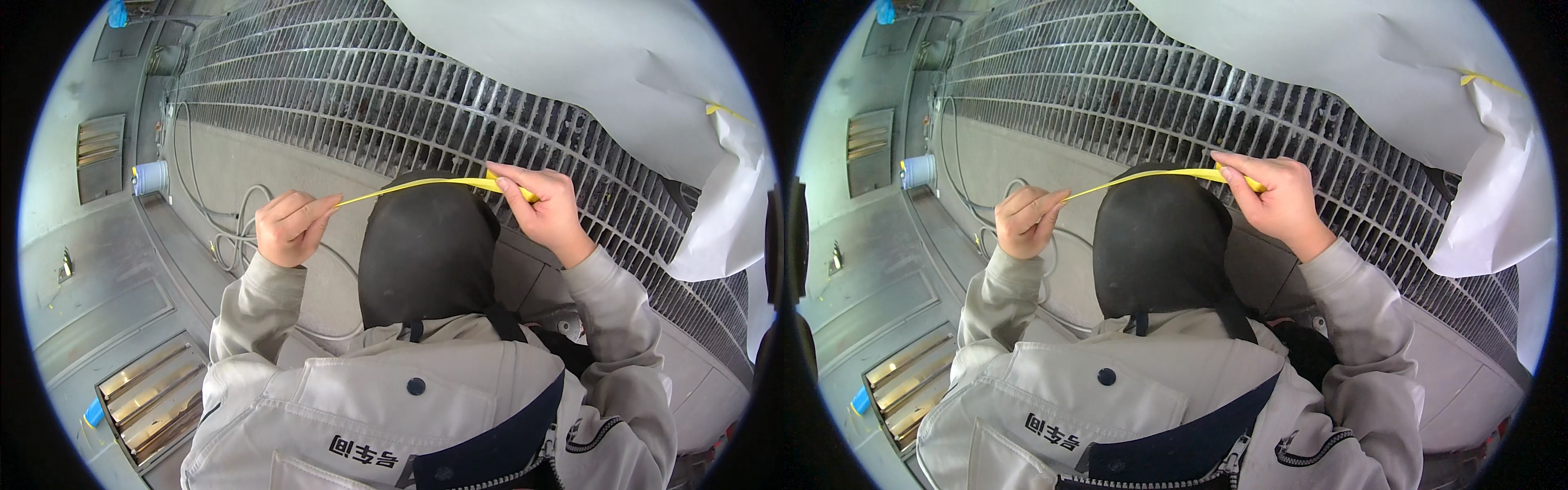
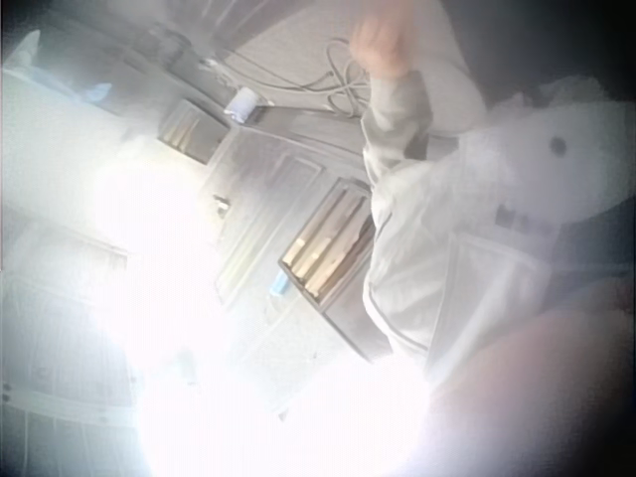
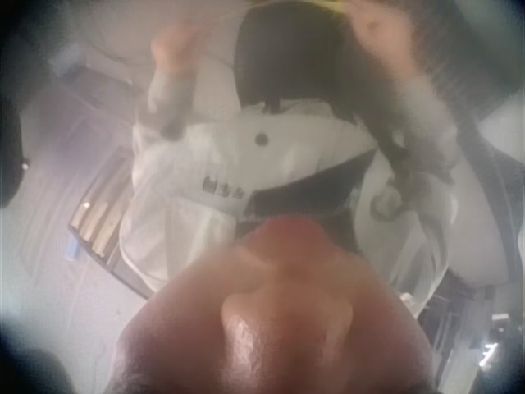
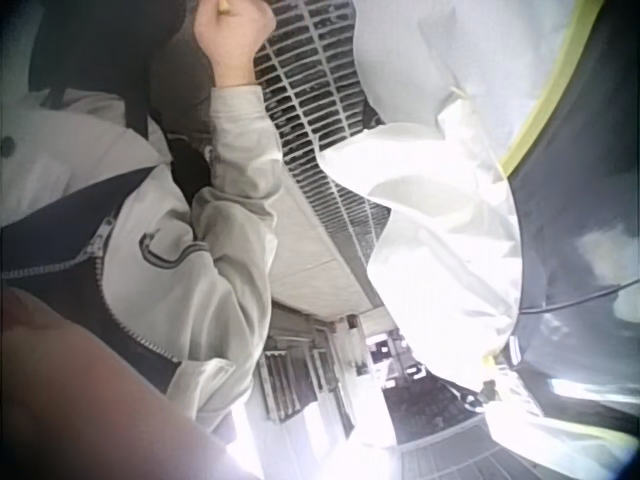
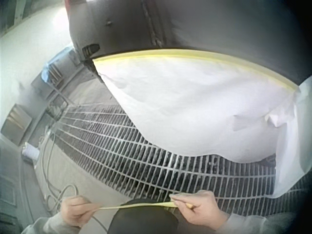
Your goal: The person applies masking paper and yellow tape to the rear quarter panel of a black car. They smooth the paper, tear and reposition tape, and press edges to secure the mask around the wheel arch and panel seams.
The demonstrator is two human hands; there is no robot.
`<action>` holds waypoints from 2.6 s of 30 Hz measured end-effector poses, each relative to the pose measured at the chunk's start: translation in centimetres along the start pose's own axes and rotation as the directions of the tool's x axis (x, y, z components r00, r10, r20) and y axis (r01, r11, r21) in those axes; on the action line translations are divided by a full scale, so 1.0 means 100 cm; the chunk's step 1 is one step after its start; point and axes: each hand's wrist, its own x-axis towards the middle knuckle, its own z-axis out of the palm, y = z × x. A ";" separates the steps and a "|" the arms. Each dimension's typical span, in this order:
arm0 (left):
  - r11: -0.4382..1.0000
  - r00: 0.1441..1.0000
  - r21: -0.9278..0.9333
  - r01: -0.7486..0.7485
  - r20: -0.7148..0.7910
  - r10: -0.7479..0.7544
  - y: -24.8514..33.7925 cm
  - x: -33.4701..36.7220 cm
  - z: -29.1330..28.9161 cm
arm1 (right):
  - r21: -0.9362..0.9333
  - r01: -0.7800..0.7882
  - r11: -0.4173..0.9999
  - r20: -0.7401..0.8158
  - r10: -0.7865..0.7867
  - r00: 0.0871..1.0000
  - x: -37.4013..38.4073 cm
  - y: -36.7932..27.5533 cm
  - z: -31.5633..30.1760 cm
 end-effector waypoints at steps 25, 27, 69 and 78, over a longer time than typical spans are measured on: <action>0.959 0.959 -0.011 0.282 -0.002 -0.282 -0.051 -0.057 -0.048 | -0.404 0.256 0.878 -0.141 -0.336 0.931 0.000 -0.020 0.020; 0.949 0.949 0.019 0.315 0.002 -0.315 -0.056 -0.065 -0.054 | -0.402 0.253 0.880 -0.137 -0.331 0.934 0.000 -0.021 0.020; 0.555 0.635 0.318 -0.769 0.278 0.720 0.191 0.259 -0.137 | -0.203 0.457 0.866 -0.449 -0.497 0.742 0.076 -0.145 -0.081; 0.484 0.608 0.447 -0.752 0.189 0.771 0.260 0.317 -0.151 | -0.322 0.409 0.854 -0.665 -0.511 0.544 0.063 -0.156 -0.131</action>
